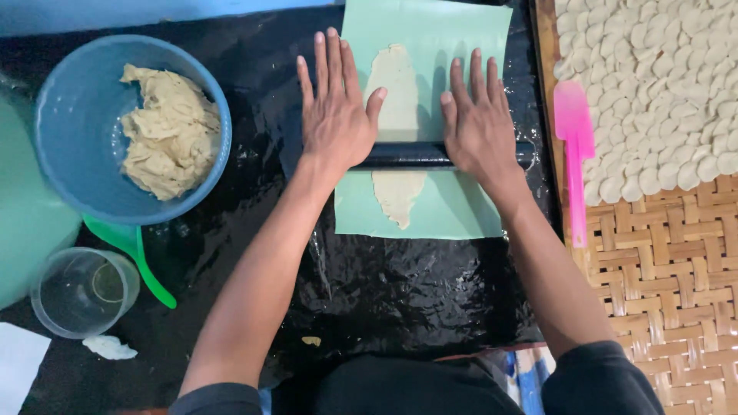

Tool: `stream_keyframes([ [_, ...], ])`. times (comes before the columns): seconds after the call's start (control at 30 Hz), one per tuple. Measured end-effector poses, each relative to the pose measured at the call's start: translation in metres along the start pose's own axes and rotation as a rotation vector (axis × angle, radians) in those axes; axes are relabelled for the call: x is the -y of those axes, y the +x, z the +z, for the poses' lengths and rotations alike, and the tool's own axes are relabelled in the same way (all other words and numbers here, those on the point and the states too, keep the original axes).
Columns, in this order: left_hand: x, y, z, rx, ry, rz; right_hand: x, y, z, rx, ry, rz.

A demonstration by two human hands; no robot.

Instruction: Cutting circular shapes from a sheet of dough using a stencil and spatula, then re-rolling the scraps.

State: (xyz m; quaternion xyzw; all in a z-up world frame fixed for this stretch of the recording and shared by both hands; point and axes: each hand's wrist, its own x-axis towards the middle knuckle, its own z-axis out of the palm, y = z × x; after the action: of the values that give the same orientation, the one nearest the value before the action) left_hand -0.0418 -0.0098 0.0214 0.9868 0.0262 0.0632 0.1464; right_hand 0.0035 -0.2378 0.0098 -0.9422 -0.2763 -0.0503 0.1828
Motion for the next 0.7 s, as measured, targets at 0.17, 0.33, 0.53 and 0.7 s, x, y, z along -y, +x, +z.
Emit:
stream_keyframes([
  [0.17,-0.007,-0.041,0.002,-0.005,-0.016,0.029,0.023,-0.035,-0.011,0.025,-0.018,0.04],
  [0.33,-0.024,-0.099,-0.008,0.02,0.009,0.067,0.042,-0.093,-0.015,0.044,-0.098,0.057],
  [0.53,-0.041,-0.17,-0.015,0.024,-0.032,0.087,0.06,-0.161,-0.018,0.017,-0.063,0.045],
  [0.7,-0.038,-0.207,-0.018,-0.033,0.106,0.203,0.073,-0.197,-0.027,-0.003,-0.001,0.057],
])
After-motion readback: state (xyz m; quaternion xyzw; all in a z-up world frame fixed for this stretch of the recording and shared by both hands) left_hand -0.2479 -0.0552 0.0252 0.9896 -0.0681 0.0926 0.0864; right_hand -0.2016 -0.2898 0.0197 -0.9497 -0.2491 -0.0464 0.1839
